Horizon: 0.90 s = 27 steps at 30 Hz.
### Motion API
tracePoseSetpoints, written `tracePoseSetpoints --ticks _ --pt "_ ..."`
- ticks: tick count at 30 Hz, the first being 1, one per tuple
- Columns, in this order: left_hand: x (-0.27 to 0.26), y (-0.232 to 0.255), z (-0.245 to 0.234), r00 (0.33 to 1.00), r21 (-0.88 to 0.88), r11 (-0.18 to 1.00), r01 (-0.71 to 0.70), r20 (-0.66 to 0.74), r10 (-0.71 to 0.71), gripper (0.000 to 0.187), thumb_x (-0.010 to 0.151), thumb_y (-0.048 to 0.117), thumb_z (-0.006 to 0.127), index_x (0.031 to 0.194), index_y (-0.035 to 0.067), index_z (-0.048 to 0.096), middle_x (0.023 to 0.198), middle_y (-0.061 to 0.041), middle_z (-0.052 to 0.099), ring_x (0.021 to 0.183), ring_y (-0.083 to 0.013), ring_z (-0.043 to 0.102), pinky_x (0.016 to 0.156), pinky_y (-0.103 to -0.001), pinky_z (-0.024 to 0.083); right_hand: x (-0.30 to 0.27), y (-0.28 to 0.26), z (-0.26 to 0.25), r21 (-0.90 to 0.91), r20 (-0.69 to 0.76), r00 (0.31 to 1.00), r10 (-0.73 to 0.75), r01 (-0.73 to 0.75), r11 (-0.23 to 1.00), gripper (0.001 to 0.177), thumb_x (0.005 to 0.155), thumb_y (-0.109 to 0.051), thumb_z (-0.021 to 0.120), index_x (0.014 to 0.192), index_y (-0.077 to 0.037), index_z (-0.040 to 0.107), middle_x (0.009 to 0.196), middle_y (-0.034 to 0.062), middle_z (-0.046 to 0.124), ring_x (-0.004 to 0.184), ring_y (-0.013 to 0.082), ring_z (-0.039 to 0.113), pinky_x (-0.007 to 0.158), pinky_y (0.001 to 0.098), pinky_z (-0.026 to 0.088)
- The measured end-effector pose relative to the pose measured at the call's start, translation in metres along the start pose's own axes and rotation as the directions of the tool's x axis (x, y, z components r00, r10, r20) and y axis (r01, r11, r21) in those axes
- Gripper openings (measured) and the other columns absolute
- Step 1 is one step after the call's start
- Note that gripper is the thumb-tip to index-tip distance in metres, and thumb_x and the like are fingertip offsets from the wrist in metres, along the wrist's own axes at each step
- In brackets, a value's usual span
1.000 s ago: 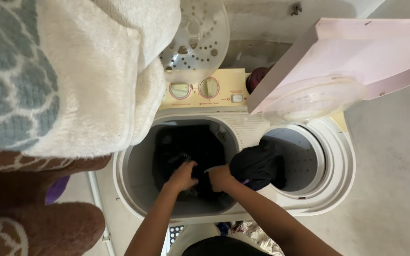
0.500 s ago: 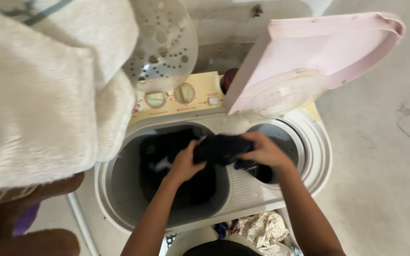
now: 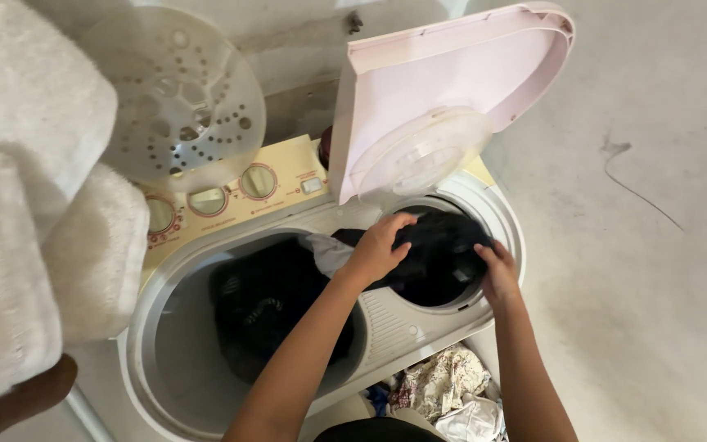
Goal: The person mops a tiled floor in a bedroom using a spray mop, moving around furniture and a dumbbell. They then walk to a laundry area and transfer wet clothes from the wash tub to the spin tub of a twin-tub washing machine.
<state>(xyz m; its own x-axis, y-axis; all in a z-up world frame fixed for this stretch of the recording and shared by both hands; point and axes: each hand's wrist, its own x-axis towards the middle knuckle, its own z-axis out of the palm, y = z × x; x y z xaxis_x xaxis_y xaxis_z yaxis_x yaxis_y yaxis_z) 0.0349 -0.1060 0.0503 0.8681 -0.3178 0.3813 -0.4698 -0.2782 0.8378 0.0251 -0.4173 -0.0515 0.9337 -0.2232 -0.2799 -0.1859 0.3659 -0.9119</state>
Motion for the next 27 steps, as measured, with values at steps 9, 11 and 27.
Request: tracePoseSetpoints --ticks 9,11,27 --pt "-0.055 -0.034 -0.04 0.96 0.13 0.952 0.279 -0.014 -0.279 0.033 0.083 0.004 0.073 0.115 0.008 0.064 0.124 -0.011 0.064 0.118 -0.0348 0.058 0.096 -0.042 0.05 -0.02 -0.015 0.047 -0.363 0.172 0.985 -0.019 0.082 0.928 0.05 0.09 -0.014 0.07 0.138 -0.008 0.058 0.143 0.0062 0.058 0.131 0.0202 0.054 0.096 0.0376 0.052" --pt "-0.074 -0.038 -0.054 0.94 0.181 0.923 0.341 -0.051 -0.337 0.034 0.082 0.005 0.073 0.115 0.008 0.064 0.122 -0.011 0.064 0.116 -0.0352 0.057 0.094 -0.042 0.05 -0.027 -0.01 0.083 -0.485 0.304 0.952 -0.039 0.19 0.854 0.052 0.088 -0.015 0.073 0.137 -0.009 0.059 0.142 0.0067 0.059 0.133 0.0222 0.054 0.095 0.0373 0.052" --pt "-0.227 -0.078 -0.103 0.396 0.322 0.384 0.865 0.031 -0.918 0.054 0.093 0.025 0.07 0.142 0.011 0.052 0.14 -0.016 0.06 0.127 -0.032 0.06 0.107 -0.041 0.048 -0.104 0.072 0.262 -0.642 0.643 0.766 -0.008 0.545 0.539 0.025 0.087 -0.006 0.065 0.111 -0.006 0.07 0.108 0.0139 0.066 0.08 0.0283 0.066 0.074 0.0387 0.055"
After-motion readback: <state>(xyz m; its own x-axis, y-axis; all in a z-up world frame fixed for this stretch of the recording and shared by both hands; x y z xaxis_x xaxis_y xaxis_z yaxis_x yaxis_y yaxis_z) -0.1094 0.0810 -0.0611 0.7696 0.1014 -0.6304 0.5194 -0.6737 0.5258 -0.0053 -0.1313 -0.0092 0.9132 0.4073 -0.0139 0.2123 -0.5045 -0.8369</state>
